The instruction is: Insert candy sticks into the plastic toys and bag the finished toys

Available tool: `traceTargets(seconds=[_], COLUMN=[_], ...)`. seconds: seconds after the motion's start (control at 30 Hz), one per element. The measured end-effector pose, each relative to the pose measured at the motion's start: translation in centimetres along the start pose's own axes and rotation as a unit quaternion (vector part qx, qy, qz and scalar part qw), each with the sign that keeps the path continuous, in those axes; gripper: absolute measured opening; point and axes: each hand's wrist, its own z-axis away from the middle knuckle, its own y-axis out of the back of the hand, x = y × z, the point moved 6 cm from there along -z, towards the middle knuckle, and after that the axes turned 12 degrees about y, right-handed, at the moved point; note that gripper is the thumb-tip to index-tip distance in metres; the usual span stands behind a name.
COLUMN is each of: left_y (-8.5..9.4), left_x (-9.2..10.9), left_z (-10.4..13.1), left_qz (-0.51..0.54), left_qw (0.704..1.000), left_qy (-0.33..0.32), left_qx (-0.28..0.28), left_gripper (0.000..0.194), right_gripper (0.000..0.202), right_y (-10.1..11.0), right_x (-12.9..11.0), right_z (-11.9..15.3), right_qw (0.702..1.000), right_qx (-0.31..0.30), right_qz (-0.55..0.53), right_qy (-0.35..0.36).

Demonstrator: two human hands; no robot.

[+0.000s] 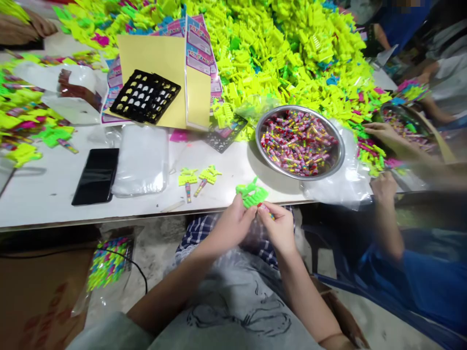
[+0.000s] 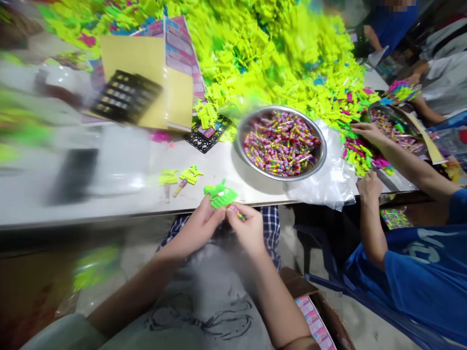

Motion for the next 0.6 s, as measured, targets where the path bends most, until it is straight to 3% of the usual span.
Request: traceTargets(seconds=[0.13, 0.27, 0.4, 0.6], left_y=[0.6, 0.9, 1.0, 1.0], left_x=[-0.7, -1.2, -1.9, -2.4], left_z=[-0.6, -0.9, -1.0, -0.9], left_qz=[-0.008, 0.047, 0.060, 0.060], left_qw=[1.000, 0.999, 0.997, 0.996], left_qy=[0.015, 0.018, 0.037, 0.056], left_qx=[0.002, 0.008, 0.004, 0.016], left_gripper=[0.026, 0.029, 0.030, 0.030], right_gripper=[0.024, 0.061, 0.050, 0.040], right_y=[-0.7, -1.1, -1.5, -1.8], right_x=[0.9, -0.1, -1.3, -1.3], right_z=[-0.2, -1.1, -1.5, -1.8], right_qw=[1.000, 0.992, 0.962, 0.947], right_qx=[-0.011, -0.064, -0.128, -0.125], right_qz=[0.011, 0.097, 0.210, 0.255], right_qy=[-0.010, 0.051, 0.120, 0.150])
